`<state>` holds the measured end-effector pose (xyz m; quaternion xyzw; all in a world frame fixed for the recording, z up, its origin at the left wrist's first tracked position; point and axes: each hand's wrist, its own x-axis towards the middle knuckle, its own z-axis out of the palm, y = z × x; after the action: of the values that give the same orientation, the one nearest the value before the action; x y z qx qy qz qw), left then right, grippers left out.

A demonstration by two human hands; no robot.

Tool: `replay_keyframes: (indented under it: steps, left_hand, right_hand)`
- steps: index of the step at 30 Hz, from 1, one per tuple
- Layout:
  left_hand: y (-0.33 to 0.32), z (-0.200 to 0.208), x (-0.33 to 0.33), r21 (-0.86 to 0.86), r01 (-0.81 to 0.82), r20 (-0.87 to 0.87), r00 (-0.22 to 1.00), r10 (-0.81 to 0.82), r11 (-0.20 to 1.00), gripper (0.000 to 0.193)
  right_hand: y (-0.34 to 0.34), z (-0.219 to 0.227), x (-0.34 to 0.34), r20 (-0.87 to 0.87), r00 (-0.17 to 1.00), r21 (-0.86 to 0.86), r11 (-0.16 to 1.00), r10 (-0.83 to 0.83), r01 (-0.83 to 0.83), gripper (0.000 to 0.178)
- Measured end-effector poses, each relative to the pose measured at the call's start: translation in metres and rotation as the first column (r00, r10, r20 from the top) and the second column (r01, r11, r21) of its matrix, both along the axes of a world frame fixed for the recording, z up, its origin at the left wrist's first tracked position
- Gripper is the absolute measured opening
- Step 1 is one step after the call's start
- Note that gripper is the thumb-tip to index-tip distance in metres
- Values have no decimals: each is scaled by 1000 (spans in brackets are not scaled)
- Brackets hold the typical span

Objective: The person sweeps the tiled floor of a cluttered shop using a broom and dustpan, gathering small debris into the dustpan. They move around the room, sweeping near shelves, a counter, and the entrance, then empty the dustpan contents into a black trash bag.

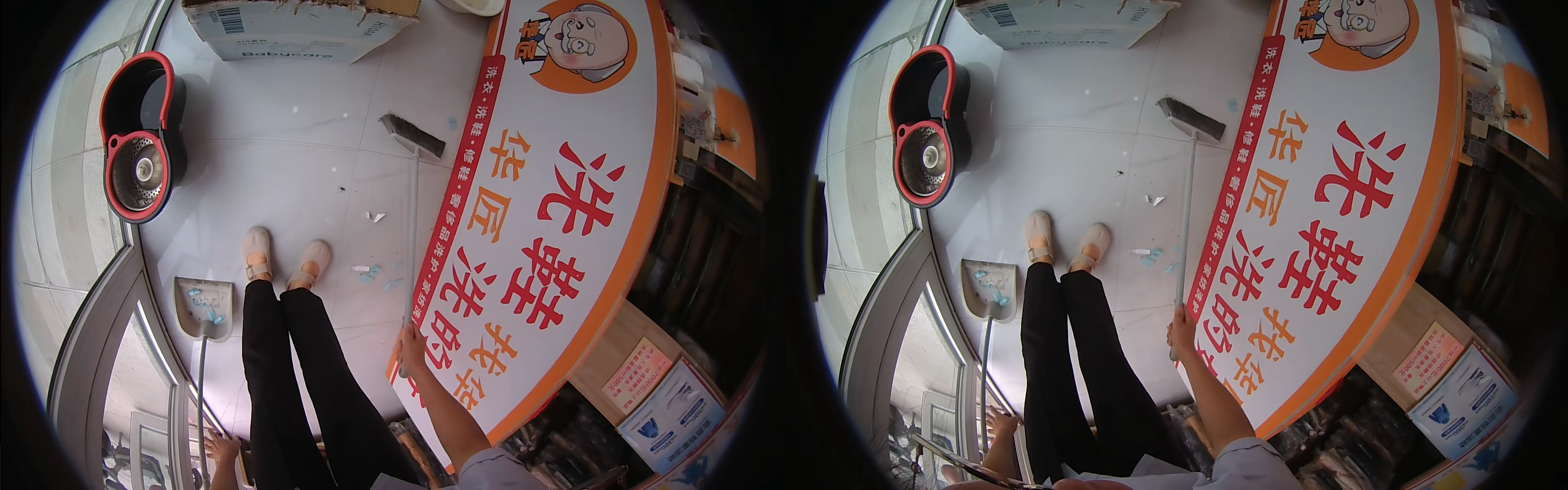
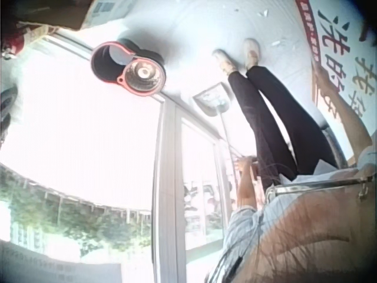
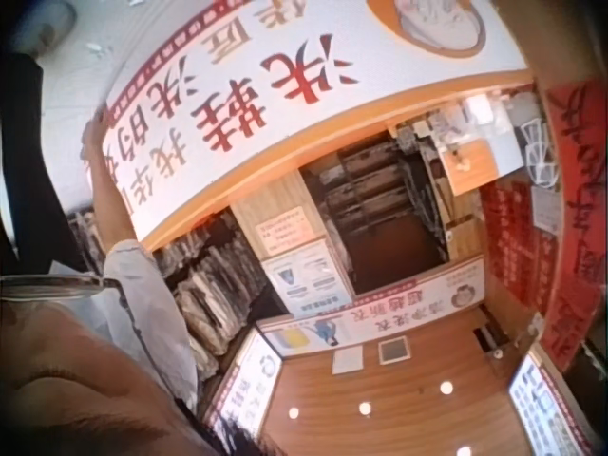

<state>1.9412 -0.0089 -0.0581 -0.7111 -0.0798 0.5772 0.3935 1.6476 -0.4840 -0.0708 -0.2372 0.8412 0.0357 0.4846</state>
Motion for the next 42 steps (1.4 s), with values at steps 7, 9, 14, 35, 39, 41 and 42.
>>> replay_keyframes:
  steps: [7,9,14,35,39,41,42]
  left_hand:
    - [-13,-2,35,-472,400,330,906,-263,786,63]
    - [9,-8,43,-482,556,424,825,-375,677,71]
    - [72,-21,66,-66,158,39,987,-156,985,82]
    - [-1,74,80,-521,-512,4,799,602,683,8]
    - [-35,81,84,-652,-490,36,742,670,578,7]
    - [-53,83,85,-644,-546,44,672,739,535,10]
    - [-63,88,86,-626,-518,36,727,686,583,11]
  right_hand:
    - [-121,-63,-11,25,997,-121,991,69,-66,26]
    - [-131,-61,-2,13,998,-117,991,60,-58,28]
    - [-91,-36,-13,86,981,-119,980,172,-161,26]
    - [-195,-40,-12,99,949,-261,928,298,-264,40]
    - [-221,-108,-7,87,954,-307,919,285,-247,42]
    - [-218,-141,4,15,963,-235,937,268,-258,44]
    - [-209,-156,9,-24,966,-241,936,258,-256,45]
